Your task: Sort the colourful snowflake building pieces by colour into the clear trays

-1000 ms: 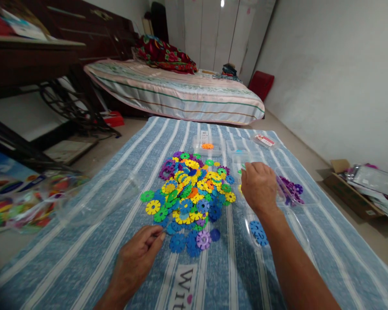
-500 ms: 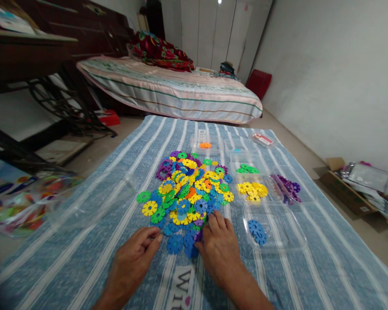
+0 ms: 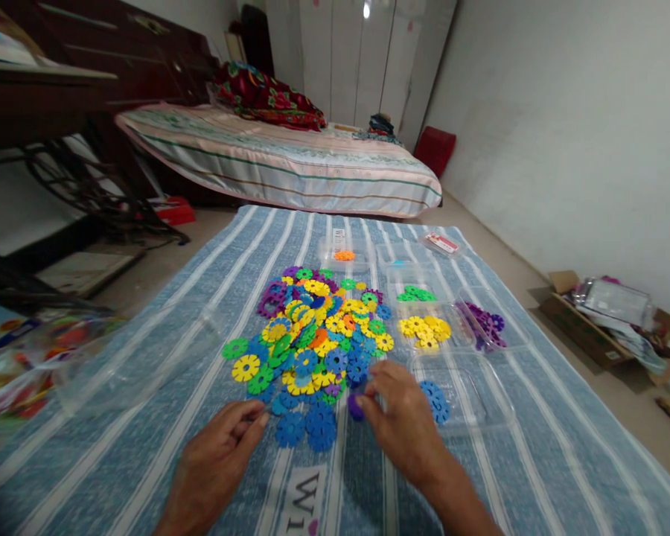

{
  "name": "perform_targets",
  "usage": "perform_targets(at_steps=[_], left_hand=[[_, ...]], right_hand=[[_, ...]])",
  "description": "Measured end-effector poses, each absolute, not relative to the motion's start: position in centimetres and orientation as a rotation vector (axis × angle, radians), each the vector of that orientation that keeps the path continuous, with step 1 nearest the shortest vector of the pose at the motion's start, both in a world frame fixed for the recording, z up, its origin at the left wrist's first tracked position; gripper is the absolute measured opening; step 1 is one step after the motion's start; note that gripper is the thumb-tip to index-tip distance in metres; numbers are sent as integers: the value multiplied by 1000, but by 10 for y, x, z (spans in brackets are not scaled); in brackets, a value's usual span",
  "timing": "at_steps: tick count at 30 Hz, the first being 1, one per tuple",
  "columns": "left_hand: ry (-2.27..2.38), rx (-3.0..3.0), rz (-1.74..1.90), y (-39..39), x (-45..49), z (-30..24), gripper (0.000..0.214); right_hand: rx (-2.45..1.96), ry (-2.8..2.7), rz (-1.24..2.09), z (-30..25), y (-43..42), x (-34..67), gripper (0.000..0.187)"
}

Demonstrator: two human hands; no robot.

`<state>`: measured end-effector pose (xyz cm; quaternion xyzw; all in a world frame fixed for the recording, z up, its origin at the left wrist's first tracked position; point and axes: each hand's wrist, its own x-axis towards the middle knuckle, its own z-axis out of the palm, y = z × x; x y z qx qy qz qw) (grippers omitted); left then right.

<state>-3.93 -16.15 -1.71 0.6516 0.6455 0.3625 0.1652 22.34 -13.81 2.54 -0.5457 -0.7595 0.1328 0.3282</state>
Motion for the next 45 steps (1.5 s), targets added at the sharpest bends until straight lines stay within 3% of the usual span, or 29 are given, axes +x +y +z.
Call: perform_targets(at_steps=[6,10,14,17,20,23,28,34,39,45], left_hand=[[1840,1864,1013,-163,-38,-18,22],[1851,1877,997,-164,-37,-17,21],[1844,1876,993,-165,-36,-14,20],[1847,1877,994,-165,-34,-12,20],[1842,1886,979,-165,-34,-11,20],[1834,1893,977,-165,-34,-12,19],[1823,1863,994,-166,-34,-14,19],[1815,1835,988,-166,-35,-13,20],[1829,1835,976,-166,-34,-9,20],[1842,1840,978,-166,-35,-13,19]], right_hand=[[-1890,-1679,-532,59,-83,347,36],[-2288,-1595,-734,67,-59,396,49],[-2006,-1716,-612,50,-71,358,42],[-1494,-1956,-304,31,-102,288,30],[-1277,-2174,-51,14,-135,221,18],[-1310,-2224,51,-2,-156,180,13],[-1481,-2213,29,-16,-164,161,26],[-1547,-2170,77,-17,-166,158,18],[-1538,-2183,117,-14,-167,157,30],[-1496,-2131,157,-14,-170,158,24]])
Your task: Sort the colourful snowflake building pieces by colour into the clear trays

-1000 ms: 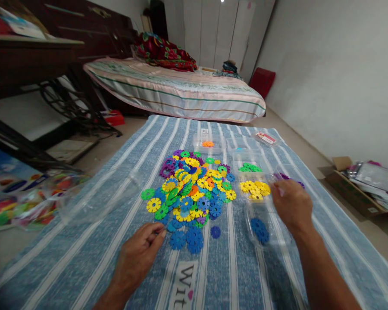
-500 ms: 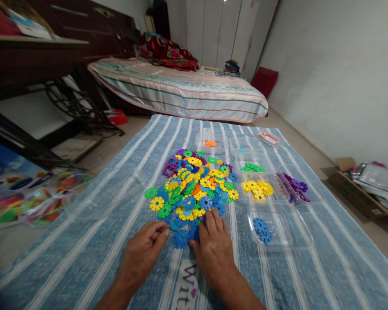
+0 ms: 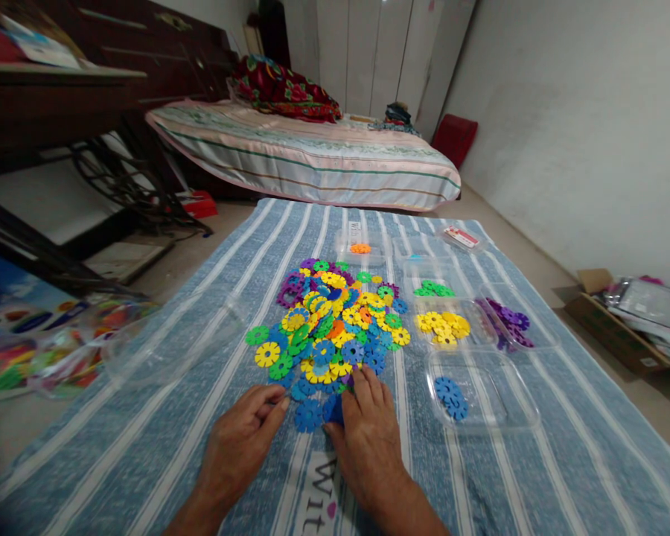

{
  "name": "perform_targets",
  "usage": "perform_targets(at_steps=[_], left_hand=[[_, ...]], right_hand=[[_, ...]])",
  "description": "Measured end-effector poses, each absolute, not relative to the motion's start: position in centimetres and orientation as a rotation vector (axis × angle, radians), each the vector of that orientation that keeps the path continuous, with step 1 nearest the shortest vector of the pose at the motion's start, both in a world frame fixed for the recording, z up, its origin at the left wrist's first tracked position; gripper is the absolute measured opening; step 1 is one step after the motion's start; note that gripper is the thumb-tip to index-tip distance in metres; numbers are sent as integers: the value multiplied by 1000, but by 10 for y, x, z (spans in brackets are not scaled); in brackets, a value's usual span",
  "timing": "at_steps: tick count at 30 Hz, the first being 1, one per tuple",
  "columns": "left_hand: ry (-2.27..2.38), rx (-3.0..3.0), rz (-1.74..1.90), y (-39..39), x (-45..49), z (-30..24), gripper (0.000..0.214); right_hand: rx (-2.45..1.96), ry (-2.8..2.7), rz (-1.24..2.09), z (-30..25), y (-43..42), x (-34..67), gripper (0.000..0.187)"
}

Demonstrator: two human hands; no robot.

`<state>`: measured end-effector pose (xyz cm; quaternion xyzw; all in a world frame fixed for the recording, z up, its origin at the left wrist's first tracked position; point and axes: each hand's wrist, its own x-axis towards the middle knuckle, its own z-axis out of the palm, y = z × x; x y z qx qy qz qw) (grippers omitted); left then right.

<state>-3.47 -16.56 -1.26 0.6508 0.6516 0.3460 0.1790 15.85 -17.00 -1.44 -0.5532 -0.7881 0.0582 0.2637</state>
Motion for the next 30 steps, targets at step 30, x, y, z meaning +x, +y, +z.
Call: perform_targets(at_steps=[30], left_hand=[[1840,1844,978,-167,-33,-10,20]], right_hand=[[-1728,-1772,-404,32,-160,304,39]])
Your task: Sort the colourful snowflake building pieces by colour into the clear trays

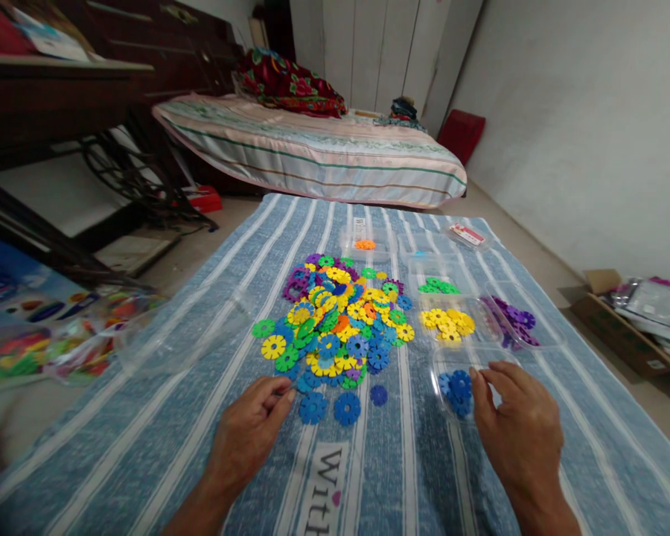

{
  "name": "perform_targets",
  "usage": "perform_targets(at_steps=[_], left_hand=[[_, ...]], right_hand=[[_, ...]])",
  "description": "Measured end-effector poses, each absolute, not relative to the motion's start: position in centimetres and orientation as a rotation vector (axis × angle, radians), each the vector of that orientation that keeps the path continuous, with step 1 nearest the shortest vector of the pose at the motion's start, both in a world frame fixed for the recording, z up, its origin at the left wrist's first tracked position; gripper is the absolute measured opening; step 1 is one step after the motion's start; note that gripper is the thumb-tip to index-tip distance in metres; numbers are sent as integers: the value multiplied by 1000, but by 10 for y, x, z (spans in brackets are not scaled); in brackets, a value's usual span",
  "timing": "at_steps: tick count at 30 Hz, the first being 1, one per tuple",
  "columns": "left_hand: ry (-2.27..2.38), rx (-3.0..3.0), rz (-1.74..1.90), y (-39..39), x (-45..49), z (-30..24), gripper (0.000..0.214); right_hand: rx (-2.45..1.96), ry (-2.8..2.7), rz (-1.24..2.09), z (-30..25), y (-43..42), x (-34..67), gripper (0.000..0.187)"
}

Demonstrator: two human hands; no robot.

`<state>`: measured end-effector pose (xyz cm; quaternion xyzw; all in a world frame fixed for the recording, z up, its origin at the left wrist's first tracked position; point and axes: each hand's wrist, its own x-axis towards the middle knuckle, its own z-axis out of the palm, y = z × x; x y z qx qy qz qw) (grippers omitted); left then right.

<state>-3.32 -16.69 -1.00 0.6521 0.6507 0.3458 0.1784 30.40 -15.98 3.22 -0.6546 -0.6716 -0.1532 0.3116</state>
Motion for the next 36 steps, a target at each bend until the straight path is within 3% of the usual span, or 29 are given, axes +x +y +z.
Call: perform_targets(at_steps=[6,12,21,27,36], left_hand=[[1840,1856,988,-166,-32,-9,19],[1845,1856,981,-167,-33,-9,21],[1828,1866,1004,-166,-34,-12,20],[1825,1867,1000,-167,-32,-8,20],[1822,1847,999,-168,-31,-10,17]], right_hand=[[-1375,-1990,-171,18,-173,227,13],[-1519,-2157,-34,-10,-179,164,21],[-1470,-2120,15,-13,-183,163,21],[-1404,-2105,-163,3,-178,192,22],[-1794,-1871,-630,24,-166,286,36]])
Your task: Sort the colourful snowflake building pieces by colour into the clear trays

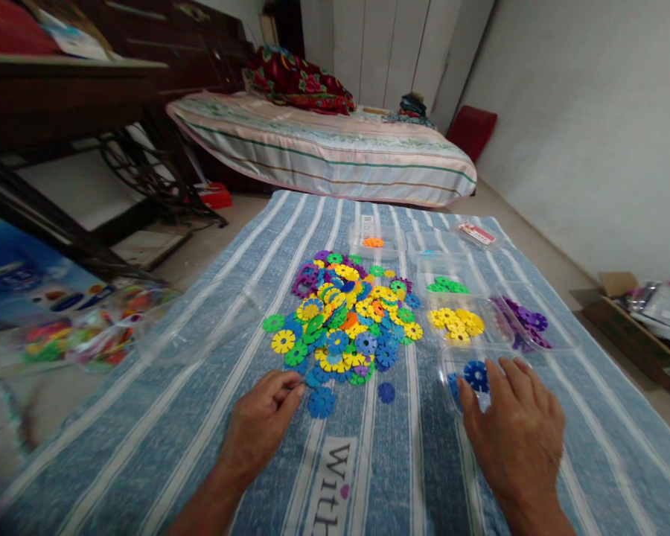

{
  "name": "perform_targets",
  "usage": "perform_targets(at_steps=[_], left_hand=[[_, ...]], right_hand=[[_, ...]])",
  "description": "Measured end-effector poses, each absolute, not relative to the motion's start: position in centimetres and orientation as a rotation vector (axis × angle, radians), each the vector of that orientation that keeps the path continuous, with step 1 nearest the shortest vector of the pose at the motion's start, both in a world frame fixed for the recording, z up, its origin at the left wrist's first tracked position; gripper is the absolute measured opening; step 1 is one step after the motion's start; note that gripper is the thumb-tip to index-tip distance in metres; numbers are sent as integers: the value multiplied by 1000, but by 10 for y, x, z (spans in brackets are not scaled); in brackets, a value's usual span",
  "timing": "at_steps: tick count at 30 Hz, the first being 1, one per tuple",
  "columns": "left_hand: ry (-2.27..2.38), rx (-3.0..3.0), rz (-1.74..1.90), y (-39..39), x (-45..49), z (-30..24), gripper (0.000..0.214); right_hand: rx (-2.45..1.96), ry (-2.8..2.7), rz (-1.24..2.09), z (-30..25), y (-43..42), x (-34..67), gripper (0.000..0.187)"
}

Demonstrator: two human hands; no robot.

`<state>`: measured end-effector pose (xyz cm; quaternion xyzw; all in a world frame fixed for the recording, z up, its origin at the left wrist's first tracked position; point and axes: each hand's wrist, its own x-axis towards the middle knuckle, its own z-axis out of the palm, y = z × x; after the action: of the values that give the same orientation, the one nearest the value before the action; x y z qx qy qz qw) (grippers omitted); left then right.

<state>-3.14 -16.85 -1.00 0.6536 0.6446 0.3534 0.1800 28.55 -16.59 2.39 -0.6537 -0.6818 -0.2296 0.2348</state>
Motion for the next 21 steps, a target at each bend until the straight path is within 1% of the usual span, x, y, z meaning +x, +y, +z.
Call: perform_targets(at_steps=[3,7,11,14,18,21], left_hand=[[1820,1856,993,-168,-31,-10,17],[1833,1874,959,-168,-32,-12,16],[1820,1871,963,-169,-32,-13,16],[1810,1860,994,-169,-32,-13,16],[1805,1858,1007,-169,-31,-12,16],[1813,1860,989,-169,-30,-11,16]], right_hand=[[-1620,-1948,-512,16,-169,257,30],[-1376,-2133,-214,4,-175,187,24],[-1379,-2258,6,-6,-175,139,36],[-1405,-2269,66,-12,-174,126,42],[-1375,-2202,48,-17,-175,125,32],[-1343,-2187,25,-17,-178,128,28]])
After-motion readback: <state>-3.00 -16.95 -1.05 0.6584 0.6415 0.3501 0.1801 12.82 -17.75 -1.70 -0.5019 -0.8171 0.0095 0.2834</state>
